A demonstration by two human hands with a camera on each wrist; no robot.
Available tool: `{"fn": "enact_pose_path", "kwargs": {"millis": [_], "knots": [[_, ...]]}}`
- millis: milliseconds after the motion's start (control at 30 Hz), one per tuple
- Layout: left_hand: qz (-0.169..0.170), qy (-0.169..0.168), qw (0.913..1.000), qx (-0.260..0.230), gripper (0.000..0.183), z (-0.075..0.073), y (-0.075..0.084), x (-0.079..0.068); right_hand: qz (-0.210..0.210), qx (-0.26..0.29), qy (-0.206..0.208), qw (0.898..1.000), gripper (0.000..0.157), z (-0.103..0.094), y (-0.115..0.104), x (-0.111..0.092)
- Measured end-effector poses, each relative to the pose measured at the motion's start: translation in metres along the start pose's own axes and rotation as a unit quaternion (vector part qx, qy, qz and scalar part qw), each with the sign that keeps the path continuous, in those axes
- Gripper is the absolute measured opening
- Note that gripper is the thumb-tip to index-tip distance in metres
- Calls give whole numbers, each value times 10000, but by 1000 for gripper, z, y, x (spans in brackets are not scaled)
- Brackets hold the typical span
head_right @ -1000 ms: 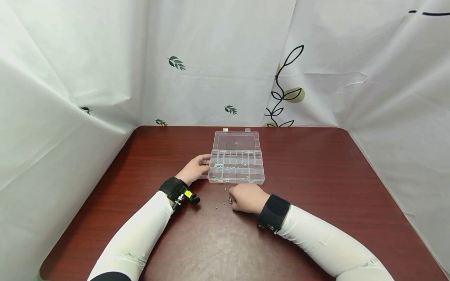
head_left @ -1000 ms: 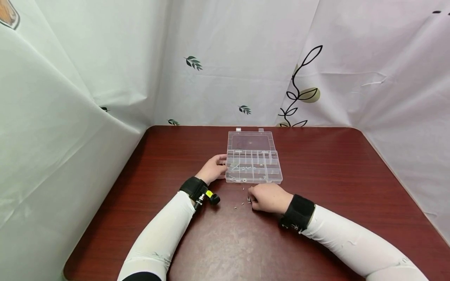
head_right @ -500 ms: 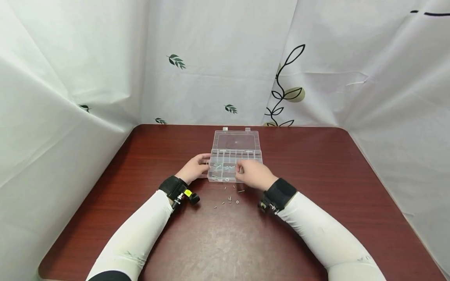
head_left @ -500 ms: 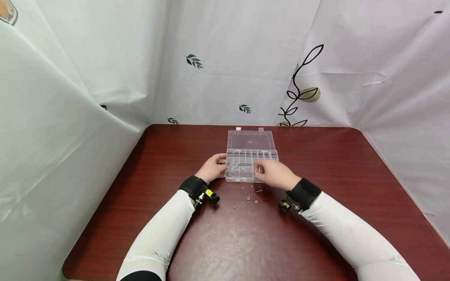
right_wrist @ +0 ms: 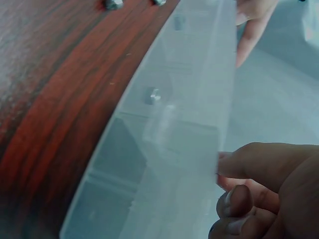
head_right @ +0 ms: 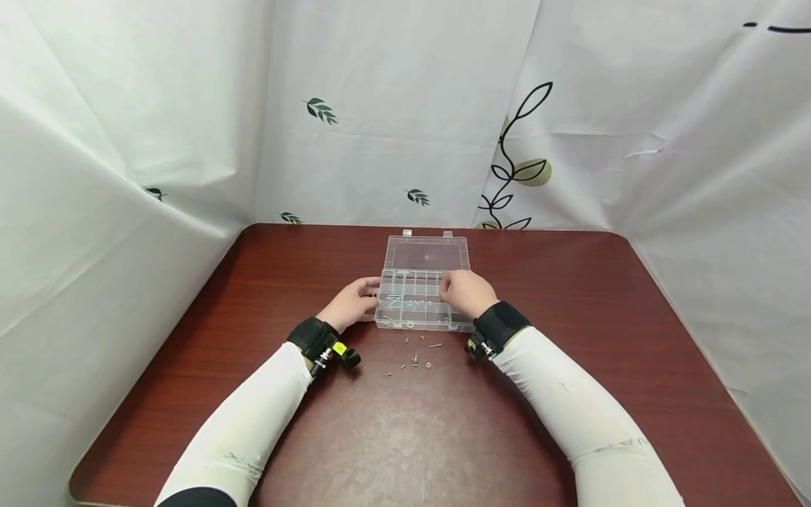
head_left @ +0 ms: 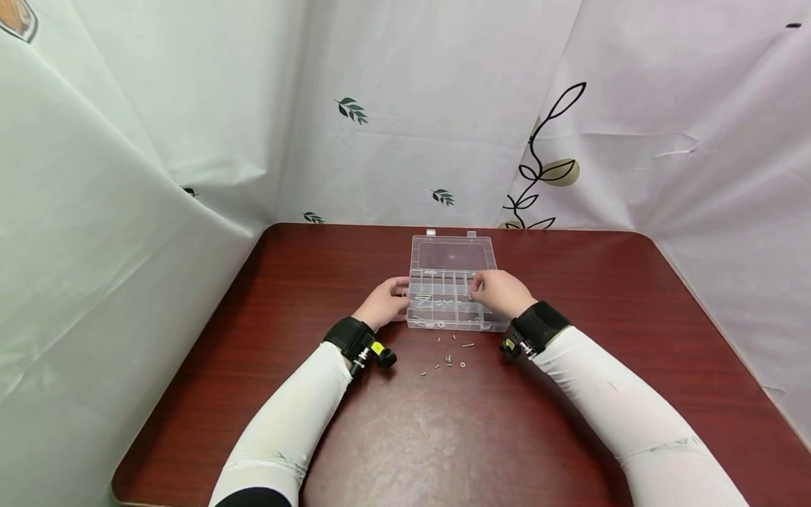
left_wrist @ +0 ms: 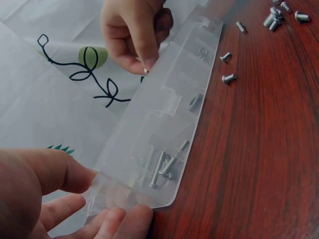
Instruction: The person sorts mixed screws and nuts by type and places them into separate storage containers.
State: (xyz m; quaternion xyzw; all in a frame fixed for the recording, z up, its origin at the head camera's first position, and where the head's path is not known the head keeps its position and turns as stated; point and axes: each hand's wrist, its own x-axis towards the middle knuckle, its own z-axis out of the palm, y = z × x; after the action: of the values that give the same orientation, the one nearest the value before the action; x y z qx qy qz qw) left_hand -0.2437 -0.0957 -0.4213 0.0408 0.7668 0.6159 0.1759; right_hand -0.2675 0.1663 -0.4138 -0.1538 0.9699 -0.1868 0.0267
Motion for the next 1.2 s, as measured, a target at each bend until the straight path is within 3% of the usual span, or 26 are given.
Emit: {"fn": "enact_pose_path", "kwargs": {"millis": [400,1033,1200], "knots": [[109,326,9994,44,54,0,-31,26,-62,14,-63,10000,11,4,3,1],[79,339,9994,-24,53,1,-31,26,-103,-219,272,9993,10,6,0,-10],[71,313,9995,-36,53,1,-31,25,-483,-533,678,9951,10,5,-13,-24]]}}
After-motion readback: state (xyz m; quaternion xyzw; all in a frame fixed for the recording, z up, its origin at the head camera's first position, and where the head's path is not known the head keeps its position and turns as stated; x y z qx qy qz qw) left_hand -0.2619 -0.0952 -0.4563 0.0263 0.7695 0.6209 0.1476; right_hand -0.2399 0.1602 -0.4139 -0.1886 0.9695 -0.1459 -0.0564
